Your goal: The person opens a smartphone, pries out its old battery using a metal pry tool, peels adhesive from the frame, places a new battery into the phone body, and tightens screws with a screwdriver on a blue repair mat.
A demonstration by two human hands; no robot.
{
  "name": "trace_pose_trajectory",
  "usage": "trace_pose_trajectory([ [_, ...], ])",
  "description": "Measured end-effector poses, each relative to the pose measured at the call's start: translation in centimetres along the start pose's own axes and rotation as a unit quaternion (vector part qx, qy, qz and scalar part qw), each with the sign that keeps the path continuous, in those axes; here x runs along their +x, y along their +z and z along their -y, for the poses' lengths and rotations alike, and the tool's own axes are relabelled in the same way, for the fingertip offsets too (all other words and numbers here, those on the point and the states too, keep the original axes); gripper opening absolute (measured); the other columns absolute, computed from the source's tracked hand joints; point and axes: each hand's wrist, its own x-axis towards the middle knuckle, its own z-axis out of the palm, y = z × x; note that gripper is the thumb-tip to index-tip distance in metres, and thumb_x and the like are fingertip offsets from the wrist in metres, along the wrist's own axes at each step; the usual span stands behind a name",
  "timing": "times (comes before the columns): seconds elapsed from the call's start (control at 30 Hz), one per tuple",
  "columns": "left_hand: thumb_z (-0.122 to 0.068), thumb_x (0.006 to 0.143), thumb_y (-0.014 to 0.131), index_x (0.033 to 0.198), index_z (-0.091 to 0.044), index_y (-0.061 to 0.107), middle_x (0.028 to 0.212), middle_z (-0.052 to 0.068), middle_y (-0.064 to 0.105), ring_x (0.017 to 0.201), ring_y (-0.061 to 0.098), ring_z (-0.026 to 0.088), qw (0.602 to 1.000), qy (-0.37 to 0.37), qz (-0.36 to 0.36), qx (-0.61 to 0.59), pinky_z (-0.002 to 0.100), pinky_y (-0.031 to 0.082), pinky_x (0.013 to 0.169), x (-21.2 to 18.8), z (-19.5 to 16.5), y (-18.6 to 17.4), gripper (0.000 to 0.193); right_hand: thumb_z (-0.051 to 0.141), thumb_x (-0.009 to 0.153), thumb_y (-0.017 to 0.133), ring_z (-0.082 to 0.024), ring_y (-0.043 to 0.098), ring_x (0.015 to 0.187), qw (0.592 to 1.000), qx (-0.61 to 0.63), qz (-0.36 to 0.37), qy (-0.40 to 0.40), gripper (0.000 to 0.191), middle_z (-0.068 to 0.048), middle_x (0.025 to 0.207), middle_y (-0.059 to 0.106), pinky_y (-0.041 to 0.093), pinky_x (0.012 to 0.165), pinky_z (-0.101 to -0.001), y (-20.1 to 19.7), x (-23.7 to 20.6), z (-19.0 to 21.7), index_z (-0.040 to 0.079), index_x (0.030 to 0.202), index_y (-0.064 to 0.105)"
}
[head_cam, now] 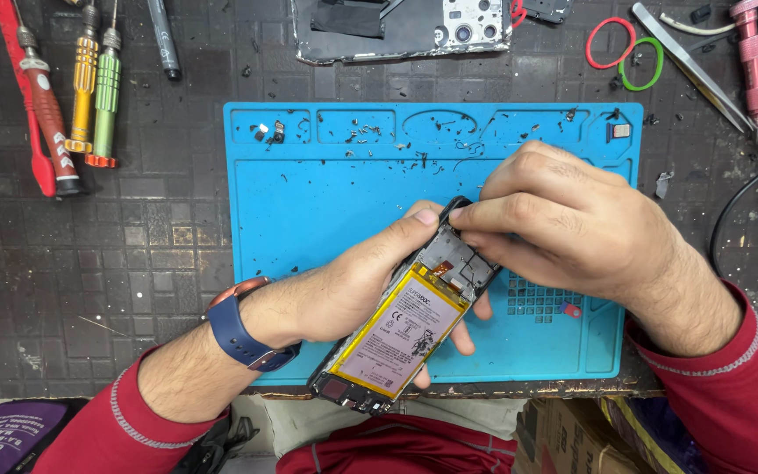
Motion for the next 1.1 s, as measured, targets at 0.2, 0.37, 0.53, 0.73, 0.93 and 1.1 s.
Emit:
trace_pose_trajectory([
  [0.2, -0.065, 0.105, 0.016, 0.14, -0.004, 0.047, 0.124, 0.02, 0.062, 0.105, 0.069, 0.031, 1.0, -0.001, 0.006, -0.003, 0.047, 0.064, 0.068, -0.1, 0.0, 0.0, 0.077, 0.001, 0.081, 0.084, -0.024, 0.066, 0.086, 1.0, -0.018, 0.005, -0.018, 0.031, -0.007, 0.095, 0.066, 0.055, 0.074, -0.0361, -0.3, 0.4, 0.1, 0.003, 0.107, 0.068],
  [0.37, -0.064, 0.105, 0.017, 0.141, -0.005, 0.042, 0.123, 0.02, 0.061, 0.103, 0.069, 0.029, 1.0, 0.001, 0.008, 0.006, 0.045, 0.064, 0.067, -0.1, -0.3, 0.5, 0.074, 0.0, 0.077, 0.084, -0.026, 0.065, 0.081, 0.996, -0.076, -0.001, -0.05, 0.031, -0.01, 0.089, 0.063, 0.055, 0.069, -0.0374, -1.1, 1.0, 0.7, -0.002, 0.104, 0.069],
  [0.53, -0.064, 0.101, 0.022, 0.13, -0.009, 0.031, 0.121, 0.019, 0.06, 0.1, 0.07, 0.028, 0.99, 0.046, -0.032, 0.13, 0.043, 0.065, 0.062, -0.5, -0.6, 1.3, 0.062, 0.007, 0.076, 0.078, -0.024, 0.065, 0.078, 0.985, -0.126, 0.008, -0.118, 0.028, -0.008, 0.087, 0.062, 0.054, 0.067, -0.0372, -2.3, 1.5, 1.1, -0.003, 0.102, 0.073],
  [0.73, -0.064, 0.1, 0.022, 0.125, -0.008, 0.031, 0.118, 0.019, 0.061, 0.1, 0.072, 0.027, 0.987, 0.042, -0.04, 0.152, 0.041, 0.067, 0.06, -0.5, -0.8, 1.7, 0.062, 0.013, 0.077, 0.069, -0.024, 0.066, 0.08, 0.962, -0.223, 0.028, -0.155, 0.029, -0.007, 0.087, 0.063, 0.054, 0.07, -0.036, -2.7, 1.5, 1.7, 0.0, 0.102, 0.075],
  [0.93, -0.061, 0.101, 0.021, 0.126, -0.009, 0.034, 0.116, 0.017, 0.061, 0.097, 0.071, 0.025, 0.982, 0.049, -0.04, 0.176, 0.039, 0.066, 0.058, -0.5, -0.8, 2.0, 0.059, 0.011, 0.078, 0.069, -0.022, 0.066, 0.082, 0.947, -0.263, 0.029, -0.183, 0.024, -0.005, 0.086, 0.063, 0.055, 0.073, -0.035, -2.8, 1.3, 1.9, 0.003, 0.1, 0.074],
  [1.1, -0.06, 0.103, 0.021, 0.124, -0.008, 0.033, 0.117, 0.017, 0.061, 0.099, 0.071, 0.025, 0.984, 0.052, -0.031, 0.17, 0.039, 0.066, 0.059, -0.6, -0.9, 1.9, 0.058, 0.011, 0.079, 0.069, -0.021, 0.066, 0.084, 0.947, -0.27, 0.032, -0.174, 0.023, -0.004, 0.083, 0.061, 0.055, 0.075, -0.0346, -2.2, 1.2, 1.9, 0.003, 0.1, 0.071],
])
